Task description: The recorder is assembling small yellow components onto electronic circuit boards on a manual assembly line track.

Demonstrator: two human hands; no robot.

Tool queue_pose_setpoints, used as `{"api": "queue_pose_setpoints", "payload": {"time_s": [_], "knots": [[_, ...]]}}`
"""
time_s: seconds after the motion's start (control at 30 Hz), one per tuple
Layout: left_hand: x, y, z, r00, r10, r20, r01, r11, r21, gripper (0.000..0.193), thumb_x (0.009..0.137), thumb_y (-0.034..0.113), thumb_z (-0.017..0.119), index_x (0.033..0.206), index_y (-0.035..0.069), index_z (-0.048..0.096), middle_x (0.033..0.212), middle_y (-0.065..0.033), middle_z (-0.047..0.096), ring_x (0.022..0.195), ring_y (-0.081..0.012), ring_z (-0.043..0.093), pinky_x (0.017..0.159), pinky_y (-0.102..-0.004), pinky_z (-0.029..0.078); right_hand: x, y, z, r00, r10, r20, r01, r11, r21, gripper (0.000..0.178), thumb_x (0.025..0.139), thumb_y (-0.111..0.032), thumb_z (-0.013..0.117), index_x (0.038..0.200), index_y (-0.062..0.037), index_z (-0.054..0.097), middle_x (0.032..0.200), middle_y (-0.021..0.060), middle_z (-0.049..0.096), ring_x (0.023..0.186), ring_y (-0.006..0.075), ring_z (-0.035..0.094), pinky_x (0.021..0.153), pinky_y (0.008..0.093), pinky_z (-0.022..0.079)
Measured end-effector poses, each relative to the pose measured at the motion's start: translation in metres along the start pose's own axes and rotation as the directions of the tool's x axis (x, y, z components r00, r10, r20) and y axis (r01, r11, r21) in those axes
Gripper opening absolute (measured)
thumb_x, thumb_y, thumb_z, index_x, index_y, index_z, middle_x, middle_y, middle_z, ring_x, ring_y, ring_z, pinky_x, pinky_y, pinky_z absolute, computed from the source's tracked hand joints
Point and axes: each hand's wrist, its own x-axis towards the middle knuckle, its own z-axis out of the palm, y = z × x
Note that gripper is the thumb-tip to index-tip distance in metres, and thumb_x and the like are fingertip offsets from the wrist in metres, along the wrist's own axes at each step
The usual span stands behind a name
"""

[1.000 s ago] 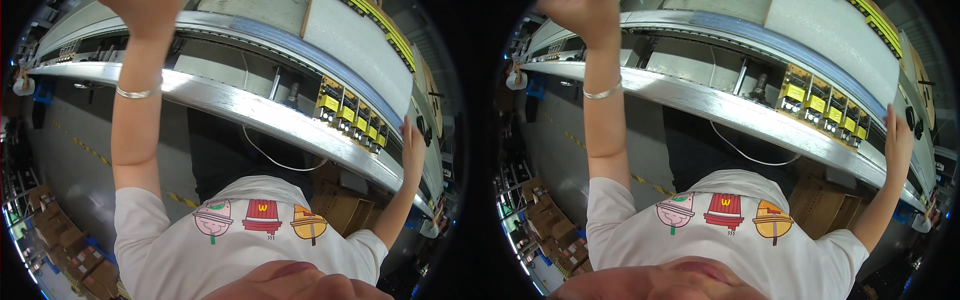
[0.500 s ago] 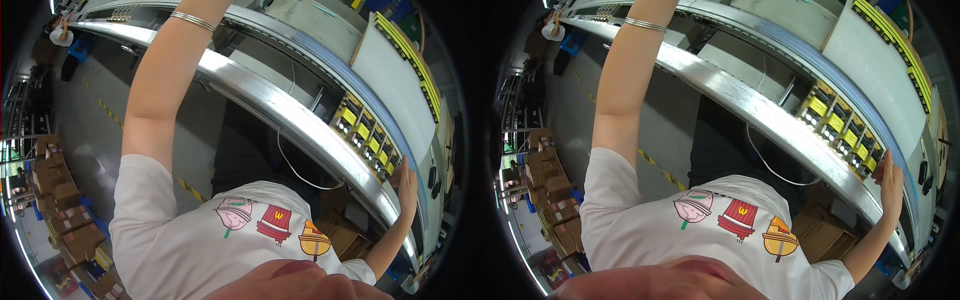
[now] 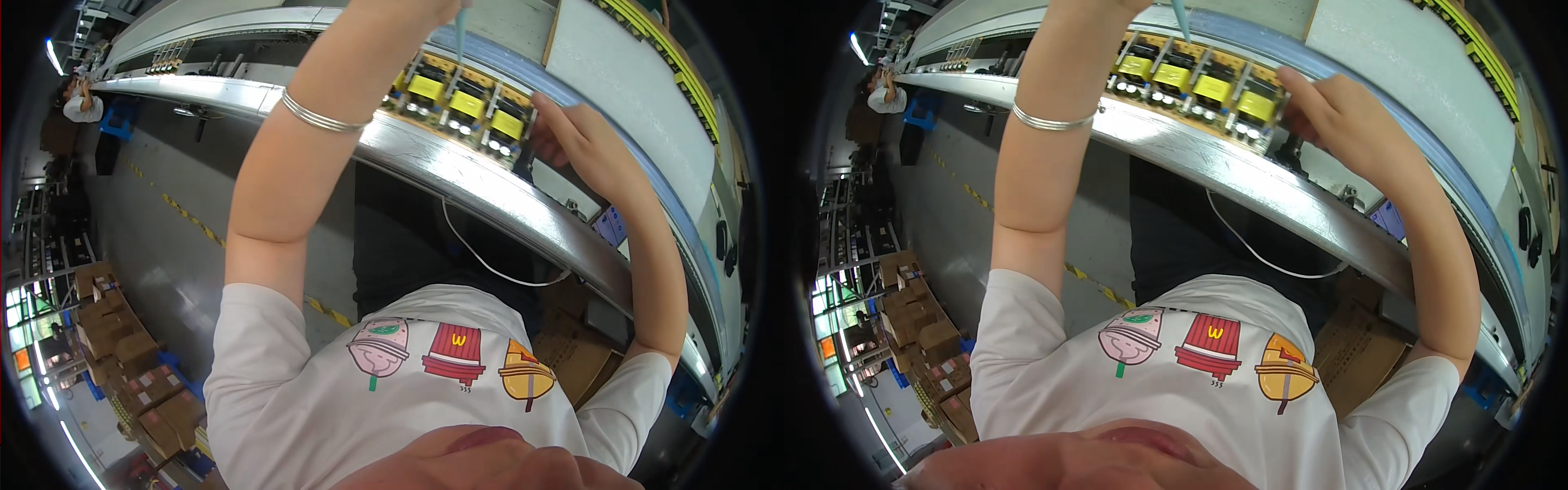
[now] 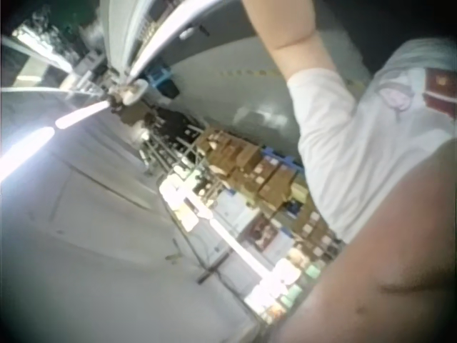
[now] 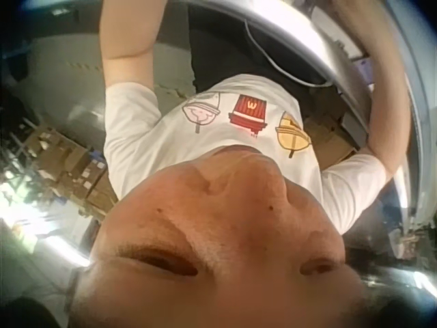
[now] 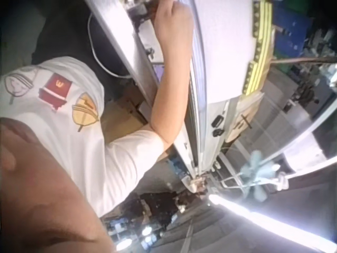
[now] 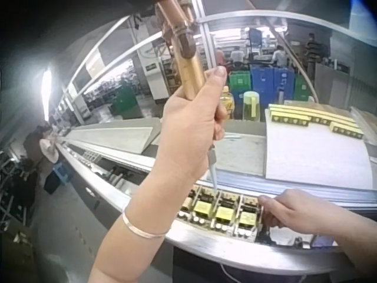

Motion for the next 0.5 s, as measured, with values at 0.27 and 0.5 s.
{"api": "queue_pose_setpoints", "payload": {"time_s": [0.27, 0.5], "knots": [[-0.031, -0.02, 0.055, 1.0, 0.029, -0.002, -0.029, 0.999, -0.029, 0.023, 0.101, 0.028, 0.065, 0.097, 0.006, 0.062, 0.061, 0.0035, 0.051, 0.044, -0.0032, 0.04, 0.039, -0.0179, 0.034, 0.006, 0.021, 0.001, 0.991, -0.125, -0.054, 0.122, 0.992, -0.043, 0.07, 0.105, -0.055, 0.043, 0.082, 0.0037, 0.073, 0.072, 0.0093, 0.065, 0.065, 0.0163, 0.059, 0.066, 0.0265, 0.049], [-0.035, -0.041, 0.052, 0.999, 0.037, 0.002, -0.037, 0.999, 0.002, 0.023, 0.101, 0.029, 0.065, 0.096, 0.007, 0.06, 0.059, 0.0043, 0.049, 0.043, -0.0034, 0.039, 0.038, -0.018, 0.033, -0.039, 0.013, 0.021, 0.826, -0.465, 0.319, 0.433, 0.885, 0.169, 0.041, 0.1, -0.025, 0.056, 0.069, -0.002, 0.069, 0.07, 0.0091, 0.067, 0.057, 0.0221, 0.057, 0.063, 0.032, 0.049]]}}
